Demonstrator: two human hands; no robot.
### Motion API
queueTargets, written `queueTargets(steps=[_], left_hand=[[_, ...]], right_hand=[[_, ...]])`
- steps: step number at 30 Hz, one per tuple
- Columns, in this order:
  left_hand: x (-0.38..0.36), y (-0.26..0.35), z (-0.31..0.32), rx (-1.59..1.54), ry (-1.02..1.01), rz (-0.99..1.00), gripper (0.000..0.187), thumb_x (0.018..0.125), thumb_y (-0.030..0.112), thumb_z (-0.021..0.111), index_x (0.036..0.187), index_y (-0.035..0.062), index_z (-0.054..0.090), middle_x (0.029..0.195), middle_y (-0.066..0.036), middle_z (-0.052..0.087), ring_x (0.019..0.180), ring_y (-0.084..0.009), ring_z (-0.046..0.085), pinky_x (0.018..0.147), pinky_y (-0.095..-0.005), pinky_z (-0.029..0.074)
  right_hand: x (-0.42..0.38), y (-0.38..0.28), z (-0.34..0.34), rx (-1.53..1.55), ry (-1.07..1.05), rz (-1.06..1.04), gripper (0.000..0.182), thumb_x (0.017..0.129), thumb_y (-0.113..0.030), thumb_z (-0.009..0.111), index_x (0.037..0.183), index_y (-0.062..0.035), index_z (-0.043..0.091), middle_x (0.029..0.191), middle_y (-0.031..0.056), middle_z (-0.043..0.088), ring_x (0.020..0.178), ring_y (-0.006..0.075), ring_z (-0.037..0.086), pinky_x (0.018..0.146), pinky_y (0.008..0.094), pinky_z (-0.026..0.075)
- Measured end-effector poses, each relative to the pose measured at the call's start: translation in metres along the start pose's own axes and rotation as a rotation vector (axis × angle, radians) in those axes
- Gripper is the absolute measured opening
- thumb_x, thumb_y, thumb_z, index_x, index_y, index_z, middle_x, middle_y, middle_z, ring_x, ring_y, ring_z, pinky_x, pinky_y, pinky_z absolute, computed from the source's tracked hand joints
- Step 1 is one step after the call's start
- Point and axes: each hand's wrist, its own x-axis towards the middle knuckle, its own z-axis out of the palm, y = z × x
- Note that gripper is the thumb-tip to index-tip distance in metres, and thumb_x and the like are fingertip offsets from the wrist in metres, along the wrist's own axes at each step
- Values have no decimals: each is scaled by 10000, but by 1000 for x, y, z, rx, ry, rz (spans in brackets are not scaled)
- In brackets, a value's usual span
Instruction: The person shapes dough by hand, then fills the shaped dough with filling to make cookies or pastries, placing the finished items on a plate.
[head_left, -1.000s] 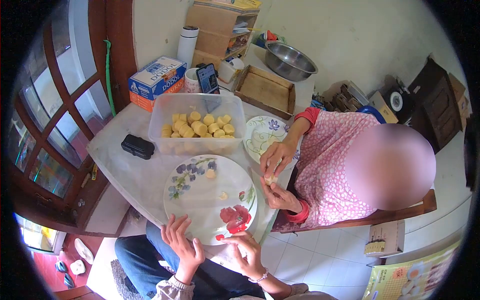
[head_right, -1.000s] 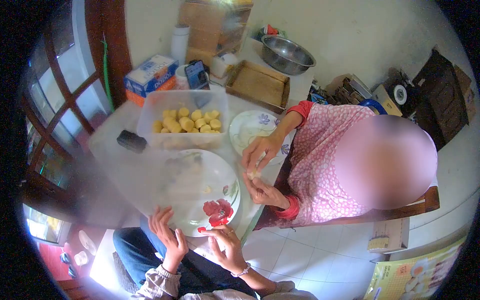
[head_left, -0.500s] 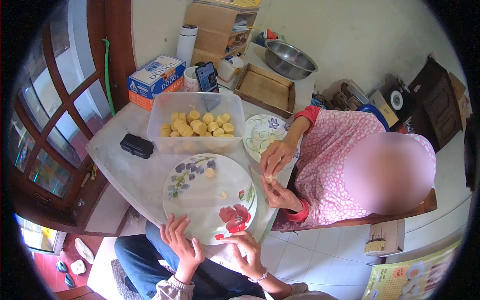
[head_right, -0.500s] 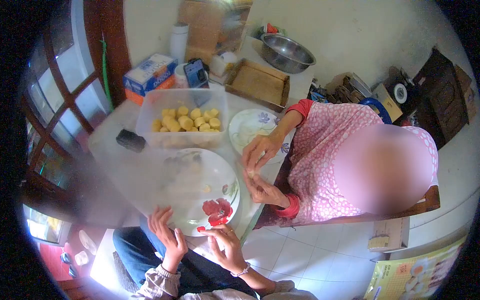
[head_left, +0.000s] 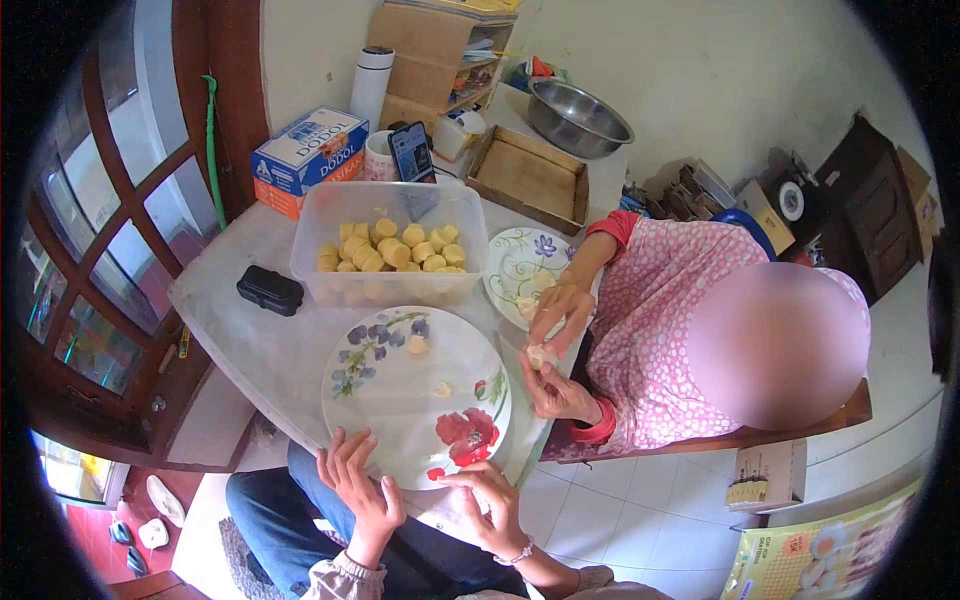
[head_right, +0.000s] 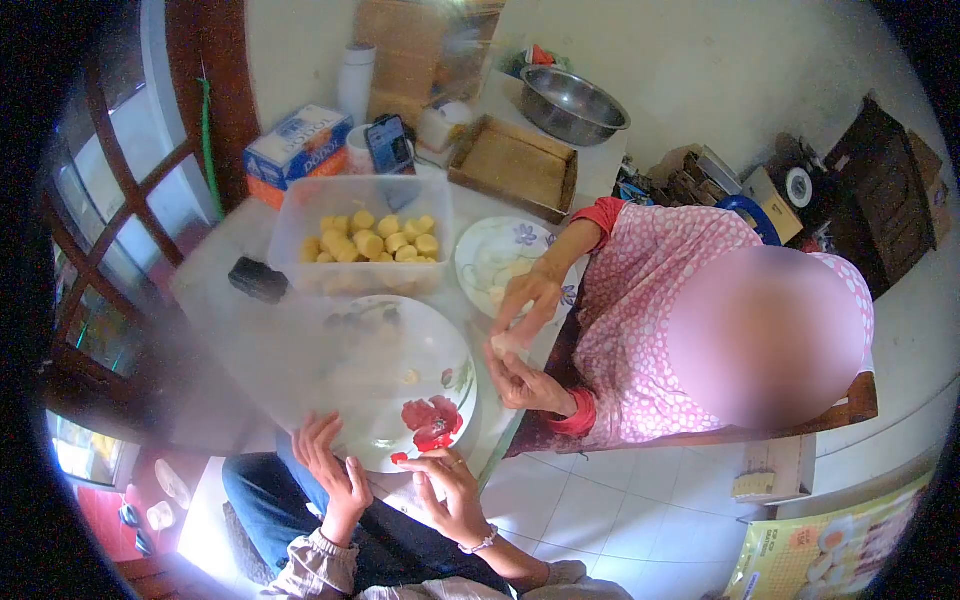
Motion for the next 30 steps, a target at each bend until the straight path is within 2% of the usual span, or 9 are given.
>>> queueTargets(steps=[30], left_hand=[[0,0,2,-11,4,1,428,847,301,457,1198,69,529,1236,-128,557,1320,-350,395,1130,-521,109]], right_hand=[[3,-3,-2,-39,7,-27,186,874,-34,576,1028,-44,681,940,94,634,873,239,597,780,350,469]])
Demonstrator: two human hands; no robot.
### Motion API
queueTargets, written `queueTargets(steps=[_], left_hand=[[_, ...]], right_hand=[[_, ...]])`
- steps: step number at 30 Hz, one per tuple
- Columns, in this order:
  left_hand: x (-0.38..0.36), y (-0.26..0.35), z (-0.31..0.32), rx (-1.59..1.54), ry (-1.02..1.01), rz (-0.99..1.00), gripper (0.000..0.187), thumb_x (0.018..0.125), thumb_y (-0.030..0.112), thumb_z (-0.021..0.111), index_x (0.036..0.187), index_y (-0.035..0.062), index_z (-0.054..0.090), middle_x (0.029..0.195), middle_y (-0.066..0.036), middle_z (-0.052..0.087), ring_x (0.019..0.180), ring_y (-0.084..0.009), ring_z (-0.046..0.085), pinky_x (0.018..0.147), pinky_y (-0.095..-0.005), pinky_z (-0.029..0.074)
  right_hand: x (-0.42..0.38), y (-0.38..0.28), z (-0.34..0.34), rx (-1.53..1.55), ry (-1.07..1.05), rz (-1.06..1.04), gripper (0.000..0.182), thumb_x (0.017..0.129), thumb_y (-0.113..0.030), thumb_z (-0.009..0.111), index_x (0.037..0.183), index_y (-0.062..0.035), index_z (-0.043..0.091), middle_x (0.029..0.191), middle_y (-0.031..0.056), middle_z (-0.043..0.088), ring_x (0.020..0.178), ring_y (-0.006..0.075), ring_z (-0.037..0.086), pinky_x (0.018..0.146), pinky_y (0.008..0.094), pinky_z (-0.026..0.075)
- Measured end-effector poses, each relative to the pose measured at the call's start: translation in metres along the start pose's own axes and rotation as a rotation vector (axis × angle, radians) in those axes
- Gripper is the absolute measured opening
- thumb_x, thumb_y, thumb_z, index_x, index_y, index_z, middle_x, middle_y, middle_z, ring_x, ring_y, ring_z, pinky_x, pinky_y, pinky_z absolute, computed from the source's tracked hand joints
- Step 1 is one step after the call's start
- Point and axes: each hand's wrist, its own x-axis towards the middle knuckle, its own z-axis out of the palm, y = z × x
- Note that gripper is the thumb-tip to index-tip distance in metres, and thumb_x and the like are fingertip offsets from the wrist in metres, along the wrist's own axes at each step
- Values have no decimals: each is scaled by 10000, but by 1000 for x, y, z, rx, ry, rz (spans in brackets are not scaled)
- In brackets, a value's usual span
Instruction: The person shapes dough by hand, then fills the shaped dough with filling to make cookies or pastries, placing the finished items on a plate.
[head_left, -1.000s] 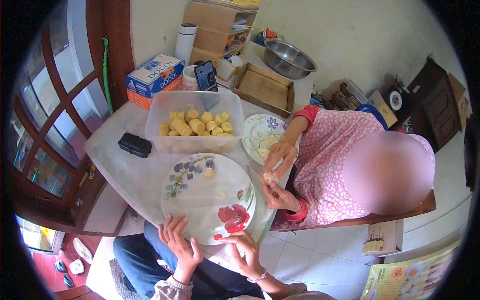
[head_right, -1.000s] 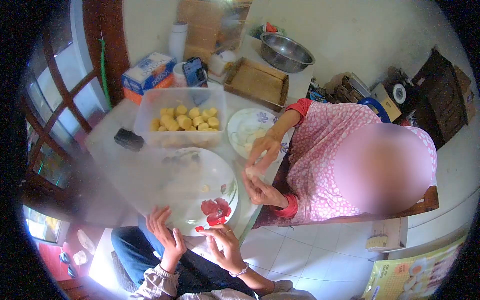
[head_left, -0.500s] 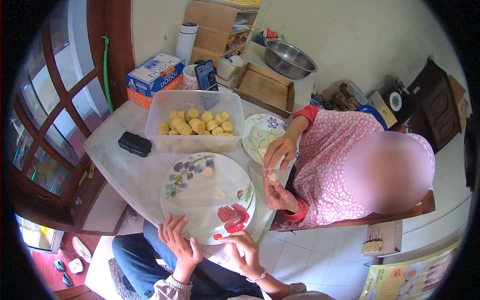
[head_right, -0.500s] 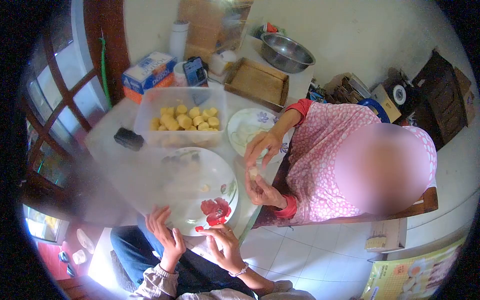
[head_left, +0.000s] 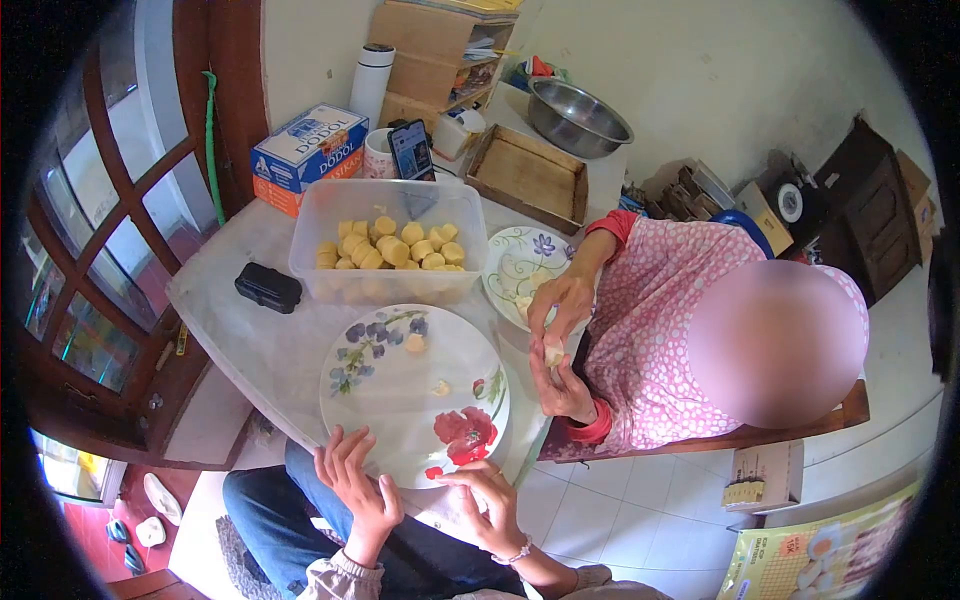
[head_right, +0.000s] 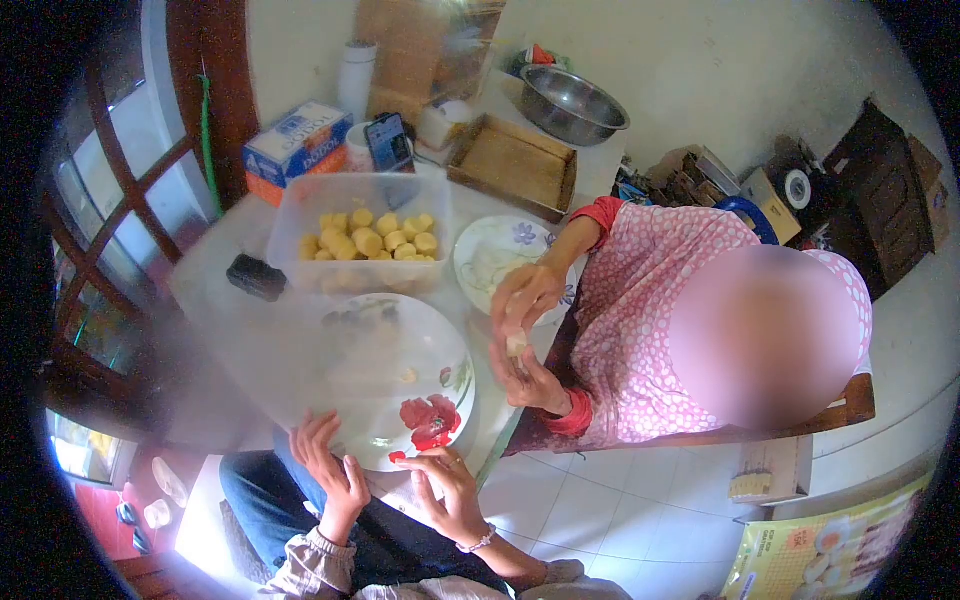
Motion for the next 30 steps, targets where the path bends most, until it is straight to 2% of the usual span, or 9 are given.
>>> queueTargets(steps=[30], left_hand=[[2,3,-1,0,-2,-8,418,859,318,447,1180,65,531,1230,-134,559,1318,-349,399,1124,-519,124]], right_hand=[[3,-2,-3,4,-7,0,205,874,-32,573,1046,-55,683,950,88,652,883,237,601,793,348,472]])
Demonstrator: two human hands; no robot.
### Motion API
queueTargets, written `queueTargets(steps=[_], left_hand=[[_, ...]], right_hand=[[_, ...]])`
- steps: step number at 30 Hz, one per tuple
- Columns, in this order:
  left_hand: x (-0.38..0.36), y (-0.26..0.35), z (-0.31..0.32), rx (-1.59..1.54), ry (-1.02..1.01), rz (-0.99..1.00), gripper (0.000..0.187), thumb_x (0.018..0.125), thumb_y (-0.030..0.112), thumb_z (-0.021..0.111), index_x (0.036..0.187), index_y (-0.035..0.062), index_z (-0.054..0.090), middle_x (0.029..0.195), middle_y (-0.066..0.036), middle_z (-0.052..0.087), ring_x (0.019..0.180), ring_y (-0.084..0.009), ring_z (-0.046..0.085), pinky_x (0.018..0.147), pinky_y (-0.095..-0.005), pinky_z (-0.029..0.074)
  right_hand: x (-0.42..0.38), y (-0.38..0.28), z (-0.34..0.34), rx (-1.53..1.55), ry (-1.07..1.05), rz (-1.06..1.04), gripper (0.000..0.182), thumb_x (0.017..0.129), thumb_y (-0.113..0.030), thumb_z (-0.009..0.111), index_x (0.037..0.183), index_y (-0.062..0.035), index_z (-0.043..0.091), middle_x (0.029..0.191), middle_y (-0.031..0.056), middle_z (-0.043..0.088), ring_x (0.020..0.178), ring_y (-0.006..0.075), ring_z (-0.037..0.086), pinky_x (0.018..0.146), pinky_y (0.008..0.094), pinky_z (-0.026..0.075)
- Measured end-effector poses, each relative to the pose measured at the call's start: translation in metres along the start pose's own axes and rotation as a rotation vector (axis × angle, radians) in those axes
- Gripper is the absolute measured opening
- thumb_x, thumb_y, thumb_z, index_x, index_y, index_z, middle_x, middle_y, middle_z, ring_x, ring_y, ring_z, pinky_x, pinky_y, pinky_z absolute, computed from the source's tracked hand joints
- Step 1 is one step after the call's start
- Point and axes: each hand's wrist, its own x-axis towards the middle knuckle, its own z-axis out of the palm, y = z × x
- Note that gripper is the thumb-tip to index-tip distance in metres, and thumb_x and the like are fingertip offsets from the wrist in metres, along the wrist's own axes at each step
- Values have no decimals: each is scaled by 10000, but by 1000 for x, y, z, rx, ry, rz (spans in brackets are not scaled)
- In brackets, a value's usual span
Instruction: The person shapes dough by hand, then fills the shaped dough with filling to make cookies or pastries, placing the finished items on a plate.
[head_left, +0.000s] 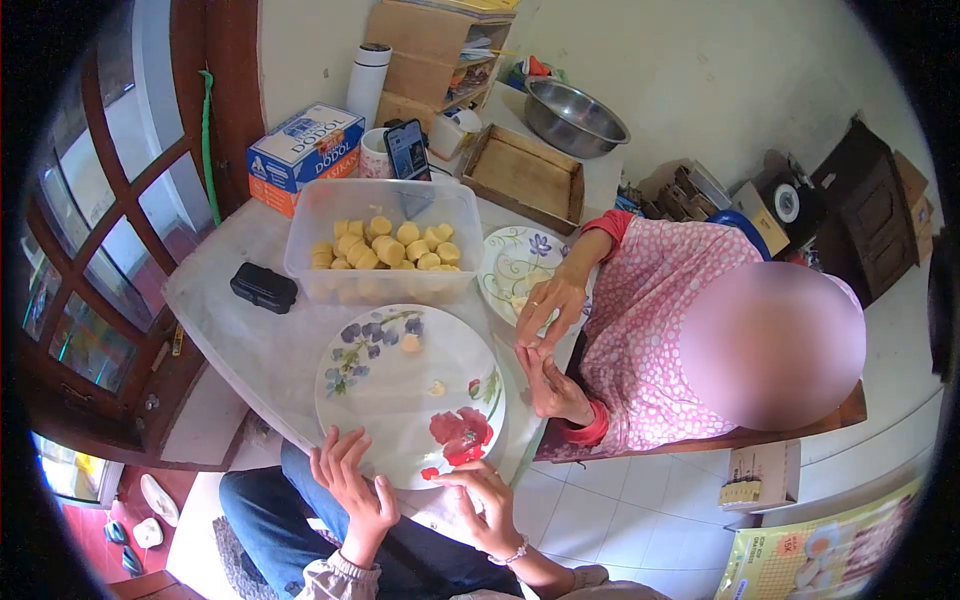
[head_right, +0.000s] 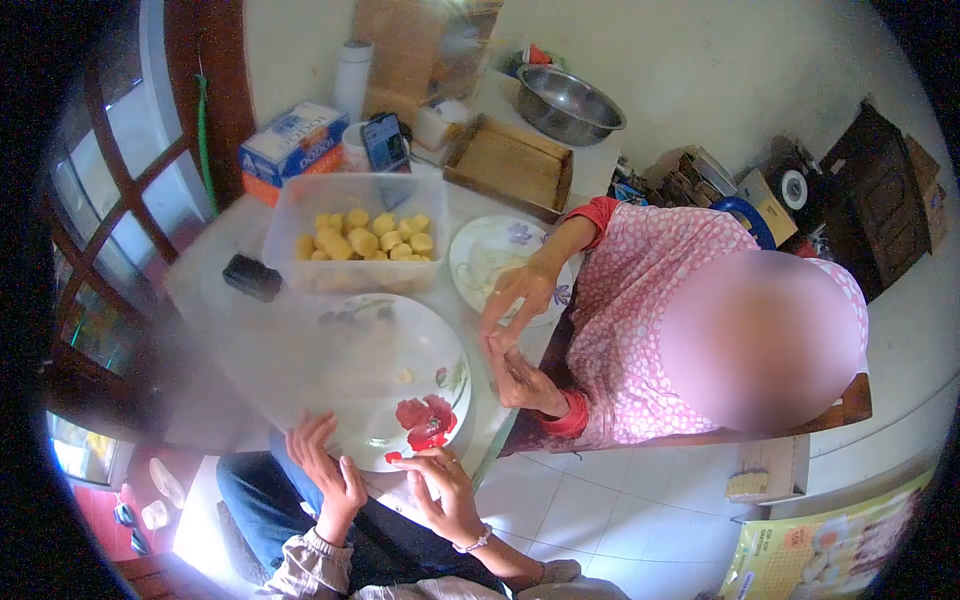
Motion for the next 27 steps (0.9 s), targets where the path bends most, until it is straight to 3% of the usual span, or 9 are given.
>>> queueTargets(steps=[27], left_hand=[[0,1,0,-4,1,0,422,848,298,452,1191,63,528,1222,-136,561,1310,-354,406,1123,-524,122]], right_hand=[[-1,-1,0,5,-11,13,202,881,-32,563,1043,-38,683,984,98,663,930,241,596,835,352,468]])
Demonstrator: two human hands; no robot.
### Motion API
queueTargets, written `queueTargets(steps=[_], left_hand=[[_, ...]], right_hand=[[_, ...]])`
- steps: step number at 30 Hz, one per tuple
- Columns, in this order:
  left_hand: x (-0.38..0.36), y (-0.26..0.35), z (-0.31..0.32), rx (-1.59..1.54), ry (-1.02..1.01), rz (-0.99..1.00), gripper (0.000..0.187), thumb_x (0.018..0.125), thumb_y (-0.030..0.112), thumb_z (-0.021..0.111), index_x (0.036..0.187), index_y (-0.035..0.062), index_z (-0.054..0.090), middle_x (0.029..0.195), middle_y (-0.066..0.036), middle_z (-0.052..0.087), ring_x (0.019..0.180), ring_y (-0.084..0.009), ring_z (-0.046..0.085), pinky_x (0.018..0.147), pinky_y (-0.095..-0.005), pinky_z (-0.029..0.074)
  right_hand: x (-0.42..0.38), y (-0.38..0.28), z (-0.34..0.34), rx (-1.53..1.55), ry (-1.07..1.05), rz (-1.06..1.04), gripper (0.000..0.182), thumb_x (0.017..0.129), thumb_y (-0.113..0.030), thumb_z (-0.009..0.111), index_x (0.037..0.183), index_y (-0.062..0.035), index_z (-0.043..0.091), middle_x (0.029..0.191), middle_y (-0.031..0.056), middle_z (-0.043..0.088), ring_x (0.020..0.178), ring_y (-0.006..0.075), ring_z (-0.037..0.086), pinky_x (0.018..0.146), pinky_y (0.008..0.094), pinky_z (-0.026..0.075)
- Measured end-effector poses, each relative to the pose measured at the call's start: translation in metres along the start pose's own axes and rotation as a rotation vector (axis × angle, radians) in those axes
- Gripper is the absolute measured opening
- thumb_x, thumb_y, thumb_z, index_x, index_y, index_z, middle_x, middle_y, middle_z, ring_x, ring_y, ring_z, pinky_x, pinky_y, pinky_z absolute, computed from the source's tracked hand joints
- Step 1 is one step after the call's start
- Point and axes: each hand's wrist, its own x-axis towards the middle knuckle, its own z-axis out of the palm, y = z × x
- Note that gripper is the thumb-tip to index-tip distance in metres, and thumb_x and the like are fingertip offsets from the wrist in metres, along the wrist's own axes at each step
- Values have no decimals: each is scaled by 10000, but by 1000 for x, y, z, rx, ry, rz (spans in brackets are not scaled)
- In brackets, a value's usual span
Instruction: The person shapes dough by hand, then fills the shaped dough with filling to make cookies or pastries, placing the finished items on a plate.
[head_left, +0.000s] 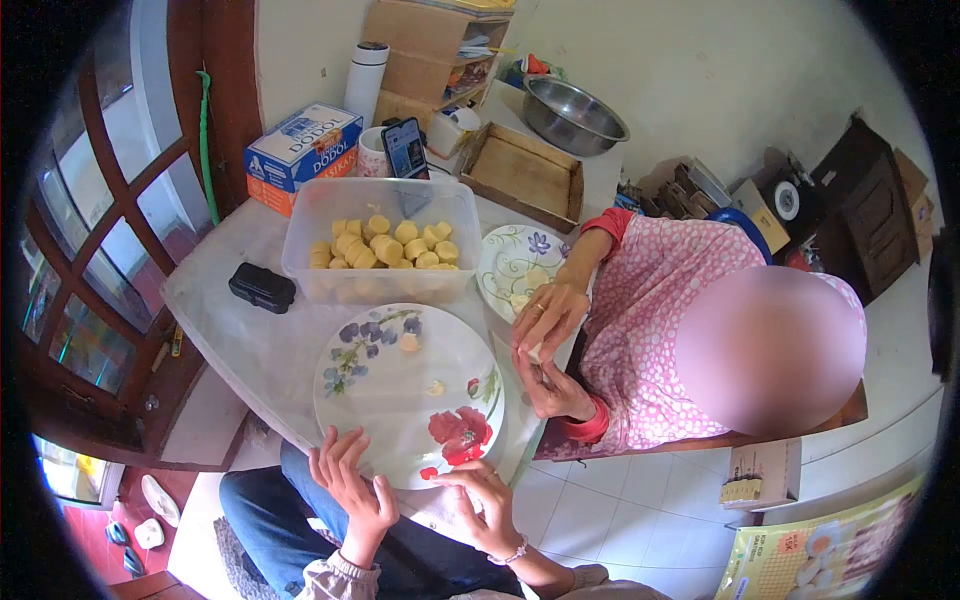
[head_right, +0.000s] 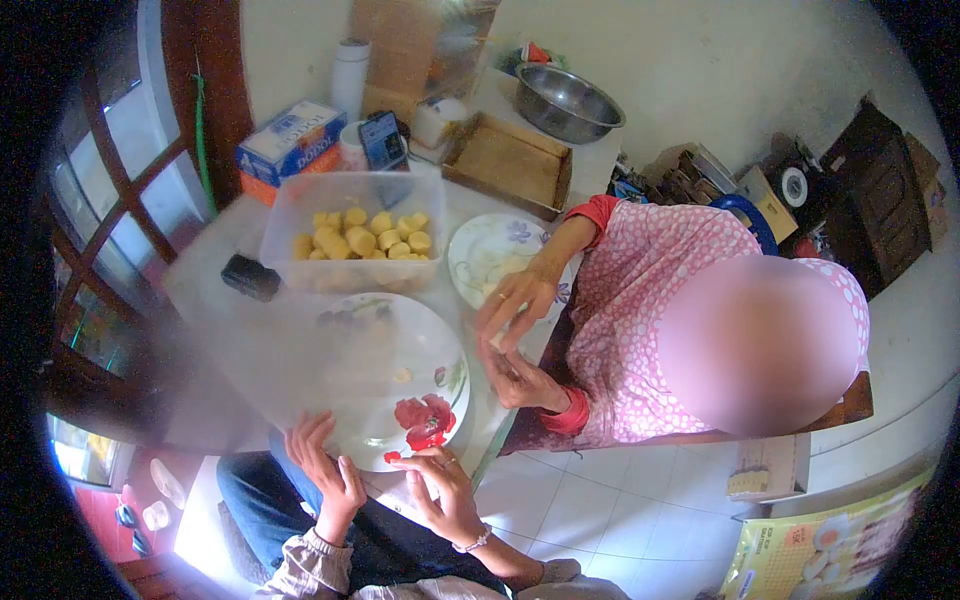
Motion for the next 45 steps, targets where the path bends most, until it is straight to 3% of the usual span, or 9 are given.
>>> queueTargets(steps=[9,12,15,18,25,26,33,40,45], left_hand=[[-1,0,0,-11,12,23,442,854,295,451,1222,55,500,1223,-138,561,1322,-358,393,1126,-523,109],[-11,-11,6,-58,18,31,486,930,343,404,1296,23,415,1325,-208,475,1333,-412,351,1107,-553,162],[-42,-42,17,-154,289,186,555,891,265,453,1380,86,263,1434,-252,327,1384,-440,234,1123,-577,133],[-56,-47,2,-138,363,55,540,922,190,411,1403,123,173,1509,-266,149,1392,-447,199,1123,-586,139],[-88,-89,-8,-91,394,-107,516,903,77,405,1369,68,183,1502,-267,159,1381,-416,221,1128,-557,162],[-95,-100,-4,-134,453,-155,527,978,237,456,1421,57,236,1527,-206,183,1378,-361,235,1139,-497,160],[-117,-145,-2,-105,481,-467,536,978,243,466,1449,68,278,1471,-189,314,1352,-340,295,1115,-475,198],[-108,-125,-9,-230,478,-483,517,985,230,445,1452,78,283,1485,-174,289,1371,-308,261,1124,-442,193],[-106,-122,-8,-283,532,-334,498,1014,288,380,1442,53,285,1476,-178,306,1371,-295,265,1136,-445,161]], right_hand=[[1,-3,0,34,36,-19,180,872,-33,573,1017,-42,680,945,81,667,871,228,602,817,340,469],[0,-2,-1,10,46,-21,196,863,-24,576,1029,-48,676,926,76,660,858,222,596,801,338,468],[0,2,0,37,57,-54,209,851,-9,579,1033,-53,672,921,75,649,852,221,592,789,337,467],[-2,3,2,44,75,-46,209,844,3,580,1026,-50,668,921,89,641,851,232,597,783,341,471],[-3,1,2,65,100,-77,160,870,-24,572,1002,-49,659,894,96,607,823,229,589,756,329,472],[-2,0,1,70,95,-67,152,876,-33,572,1001,-50,657,881,95,596,812,228,581,751,330,468],[-3,4,2,24,85,-98,141,895,-63,569,1010,-47,648,850,96,551,806,225,558,737,339,450],[-3,4,2,21,81,-106,131,903,-83,566,1002,-52,645,837,104,557,814,239,563,747,344,448],[-3,3,1,25,83,-106,132,903,-81,564,1004,-60,645,839,106,562,819,247,566,753,346,450]])
